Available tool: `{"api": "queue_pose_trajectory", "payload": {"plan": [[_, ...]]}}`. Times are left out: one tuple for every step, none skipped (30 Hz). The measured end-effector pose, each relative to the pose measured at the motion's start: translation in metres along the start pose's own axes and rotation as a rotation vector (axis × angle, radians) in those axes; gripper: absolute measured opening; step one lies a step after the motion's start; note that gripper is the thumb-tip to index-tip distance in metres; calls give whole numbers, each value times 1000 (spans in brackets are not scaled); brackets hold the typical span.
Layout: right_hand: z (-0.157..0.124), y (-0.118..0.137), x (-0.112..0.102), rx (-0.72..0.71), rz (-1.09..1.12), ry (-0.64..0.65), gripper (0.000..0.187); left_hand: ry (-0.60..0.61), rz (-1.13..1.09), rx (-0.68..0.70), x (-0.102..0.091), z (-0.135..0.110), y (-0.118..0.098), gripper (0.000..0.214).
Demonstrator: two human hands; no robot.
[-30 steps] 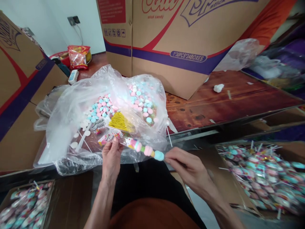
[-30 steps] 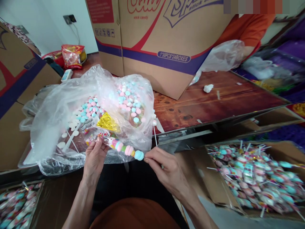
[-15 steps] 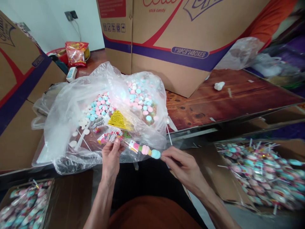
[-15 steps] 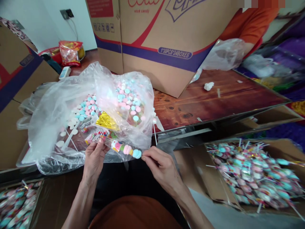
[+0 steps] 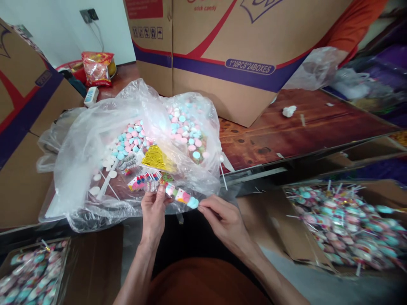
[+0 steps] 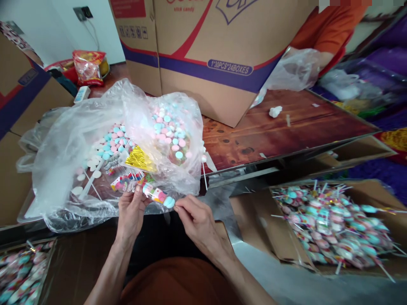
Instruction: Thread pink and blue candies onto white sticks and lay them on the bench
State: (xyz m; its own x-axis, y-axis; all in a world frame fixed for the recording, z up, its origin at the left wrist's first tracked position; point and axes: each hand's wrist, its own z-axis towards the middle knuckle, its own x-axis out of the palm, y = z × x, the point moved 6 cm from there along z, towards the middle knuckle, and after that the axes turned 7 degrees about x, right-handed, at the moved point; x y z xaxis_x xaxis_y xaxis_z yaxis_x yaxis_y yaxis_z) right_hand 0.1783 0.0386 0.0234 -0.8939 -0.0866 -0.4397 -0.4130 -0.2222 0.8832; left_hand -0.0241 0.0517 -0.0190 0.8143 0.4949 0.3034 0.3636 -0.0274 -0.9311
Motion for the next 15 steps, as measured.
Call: {"api": "queue_pose_trajectory", "payload": {"plan": [[1, 1, 2, -5, -2, -7, 19, 15, -15, -8, 2, -1, 0, 39], [2, 2, 3, -10, -2, -13, 19, 23, -35, -15, 3, -2, -1, 40], [2, 3, 4, -14, -2, -21, 19, 28, -53, -21, 4, -2, -1, 41], [2, 4, 6, -18, 0, -31, 19, 33, -64, -28, 5, -3, -2, 42], [2, 4, 7, -21, 2, -43, 18, 43, -67, -38, 6, -4, -2, 42], [3, 4, 9, -18, 4, -54, 18, 54, -64, -48, 8, -5, -1, 43], [3, 4, 12, -8, 5, -63, 18, 62, -58, -59, 10, -7, 0, 43], [4, 3, 15, 9, 4, -72, 18, 71, -54, -71, 13, -10, 2, 43], [5, 2, 19, 28, 2, -88, 20, 82, -51, -86, 16, -14, 4, 42], [6, 1, 23, 48, 0, -109, 22, 93, -53, -103, 19, -17, 7, 41], [8, -1, 27, 68, -1, -136, 24, 102, -58, -117, 22, -21, 9, 39], [10, -2, 31, 90, 0, -164, 26, 108, -65, -127, 25, -24, 11, 39], [11, -4, 34, 113, 2, -184, 27, 112, -72, -136, 27, -26, 13, 39], [12, -7, 37, 140, 2, -192, 28, 114, -79, -143, 28, -27, 13, 39], [13, -9, 38, 173, 0, -188, 28, 112, -87, -149, 28, -28, 13, 39]]}}
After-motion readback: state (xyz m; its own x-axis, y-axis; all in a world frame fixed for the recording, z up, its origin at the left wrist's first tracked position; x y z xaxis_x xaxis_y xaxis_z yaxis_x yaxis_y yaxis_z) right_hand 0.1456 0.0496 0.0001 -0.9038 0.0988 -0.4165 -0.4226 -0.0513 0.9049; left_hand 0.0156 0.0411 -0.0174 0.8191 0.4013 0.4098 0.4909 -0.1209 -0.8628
